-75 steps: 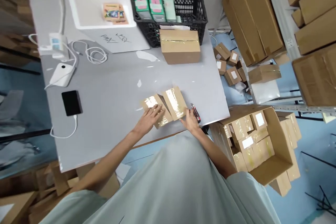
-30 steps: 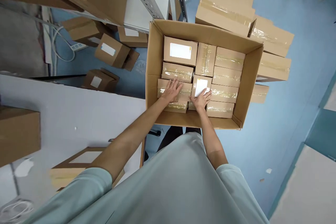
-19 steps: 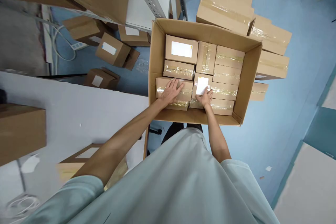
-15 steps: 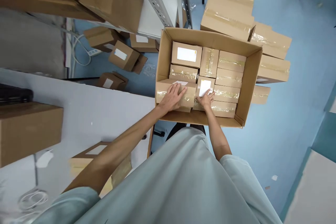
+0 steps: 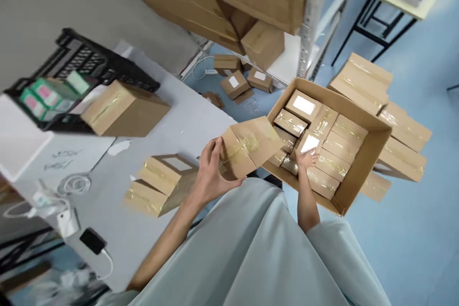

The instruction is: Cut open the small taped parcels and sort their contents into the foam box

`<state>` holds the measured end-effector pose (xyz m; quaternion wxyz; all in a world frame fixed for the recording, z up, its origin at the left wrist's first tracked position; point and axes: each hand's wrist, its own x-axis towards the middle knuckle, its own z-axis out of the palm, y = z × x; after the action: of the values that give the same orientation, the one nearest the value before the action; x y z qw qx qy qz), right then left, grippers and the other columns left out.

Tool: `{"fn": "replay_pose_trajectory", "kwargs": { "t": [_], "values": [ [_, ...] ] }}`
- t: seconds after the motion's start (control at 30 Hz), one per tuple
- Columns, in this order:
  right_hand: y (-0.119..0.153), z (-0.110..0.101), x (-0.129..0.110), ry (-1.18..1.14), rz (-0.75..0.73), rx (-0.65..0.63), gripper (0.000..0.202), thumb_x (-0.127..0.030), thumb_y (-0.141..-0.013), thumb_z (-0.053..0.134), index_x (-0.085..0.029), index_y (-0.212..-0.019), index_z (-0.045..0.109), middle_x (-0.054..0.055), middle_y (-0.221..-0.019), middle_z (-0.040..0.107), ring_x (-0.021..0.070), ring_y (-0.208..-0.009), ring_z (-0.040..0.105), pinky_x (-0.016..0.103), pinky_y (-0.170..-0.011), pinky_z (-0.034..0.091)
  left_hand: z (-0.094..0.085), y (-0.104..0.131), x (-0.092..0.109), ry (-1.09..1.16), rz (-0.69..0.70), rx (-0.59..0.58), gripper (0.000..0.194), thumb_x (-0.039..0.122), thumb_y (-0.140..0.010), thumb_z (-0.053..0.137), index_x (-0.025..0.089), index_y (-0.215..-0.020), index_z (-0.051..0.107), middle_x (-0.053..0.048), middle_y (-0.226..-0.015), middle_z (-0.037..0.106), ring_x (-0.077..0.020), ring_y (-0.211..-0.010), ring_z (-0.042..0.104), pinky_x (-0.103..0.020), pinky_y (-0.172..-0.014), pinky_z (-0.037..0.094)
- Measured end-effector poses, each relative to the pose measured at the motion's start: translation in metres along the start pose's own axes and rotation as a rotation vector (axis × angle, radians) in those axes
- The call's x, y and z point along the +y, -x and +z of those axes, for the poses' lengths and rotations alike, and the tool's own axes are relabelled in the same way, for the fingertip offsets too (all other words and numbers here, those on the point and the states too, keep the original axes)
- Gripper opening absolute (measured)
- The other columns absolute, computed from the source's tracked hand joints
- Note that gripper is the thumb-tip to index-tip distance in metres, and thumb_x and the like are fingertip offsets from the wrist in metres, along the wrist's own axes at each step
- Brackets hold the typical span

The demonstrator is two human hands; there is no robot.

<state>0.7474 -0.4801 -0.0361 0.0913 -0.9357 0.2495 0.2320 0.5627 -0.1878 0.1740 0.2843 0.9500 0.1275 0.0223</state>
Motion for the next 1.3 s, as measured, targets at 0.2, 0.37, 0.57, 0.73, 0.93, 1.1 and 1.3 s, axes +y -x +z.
{"fn": "replay_pose_trajectory", "kwargs": {
  "t": [0.2,0.37,0.57,0.73,0.93,1.1,1.3],
  "values": [
    [0.064,-0.065,0.035,-0.157,-0.294,0.274,0.137,-0.076,-0.074,0.085,-0.007,-0.181,0.033,0.043,-0.181,0.031,0.0619,-0.170,0.035,0.081,-0.132,0.034,-0.019,0.067,-0.048,0.119,-0.359,0.210,0.151,0.053,-0.072,0.104,0.034,-0.186,0.007,-0.022,-0.179,0.038,-0.0474,-0.170,0.041,-0.065,-0.136,0.045],
    [0.135,-0.102,0.003,-0.264,-0.709,0.277,0.138,-0.083,-0.078,0.081,-0.019,-0.186,0.023,0.029,-0.188,0.027,0.0526,-0.176,0.026,0.076,-0.139,0.032,-0.043,0.124,-0.095,0.103,-0.599,0.420,0.145,0.051,-0.069,0.105,0.032,-0.184,0.018,-0.022,-0.176,0.041,-0.0503,-0.166,0.044,-0.069,-0.135,0.044],
    [0.237,-0.051,-0.116,-0.166,-1.068,0.057,0.126,-0.075,-0.086,0.076,-0.016,-0.184,0.024,0.025,-0.187,0.031,0.0414,-0.176,0.032,0.060,-0.142,0.034,-0.088,0.215,-0.170,0.068,-0.923,0.711,0.137,0.054,-0.068,0.104,0.027,-0.180,0.029,-0.023,-0.168,0.047,-0.0524,-0.163,0.045,-0.073,-0.134,0.044],
    [0.326,0.038,-0.201,0.108,-1.218,-0.055,0.127,-0.069,-0.082,0.084,-0.020,-0.183,0.026,0.028,-0.187,0.027,0.0454,-0.175,0.031,0.063,-0.138,0.034,-0.106,0.314,-0.233,0.015,-1.153,0.958,0.127,0.060,-0.073,0.102,0.027,-0.177,0.038,-0.022,-0.164,0.049,-0.0562,-0.157,0.047,-0.083,-0.132,0.040],
    [0.391,0.136,-0.251,0.423,-1.343,-0.053,0.128,-0.063,-0.083,0.089,-0.018,-0.183,0.024,0.034,-0.187,0.022,0.0514,-0.172,0.028,0.069,-0.132,0.031,-0.083,0.371,-0.307,0.044,-1.596,0.914,0.133,0.061,-0.067,0.104,0.013,-0.173,0.038,-0.033,-0.164,0.048,-0.0621,-0.153,0.047,-0.088,-0.125,0.036],
    [0.399,0.172,-0.258,0.555,-1.360,-0.040,0.127,-0.061,-0.083,0.091,-0.015,-0.183,0.028,0.036,-0.186,0.023,0.0516,-0.169,0.031,0.068,-0.131,0.031,-0.047,0.347,-0.348,0.285,-1.780,0.627,0.131,0.060,-0.072,0.100,0.010,-0.174,0.035,-0.035,-0.165,0.048,-0.0558,-0.156,0.049,-0.075,-0.127,0.041],
    [0.381,0.193,-0.254,0.561,-1.351,-0.073,0.123,-0.069,-0.088,0.086,-0.014,-0.182,0.030,0.035,-0.190,0.017,0.0503,-0.175,0.023,0.068,-0.136,0.025,-0.017,0.325,-0.375,0.384,-1.661,0.637,0.113,0.055,-0.087,0.090,0.009,-0.175,0.036,-0.035,-0.169,0.044,-0.0557,-0.157,0.047,-0.075,-0.129,0.039]
  ]
}}
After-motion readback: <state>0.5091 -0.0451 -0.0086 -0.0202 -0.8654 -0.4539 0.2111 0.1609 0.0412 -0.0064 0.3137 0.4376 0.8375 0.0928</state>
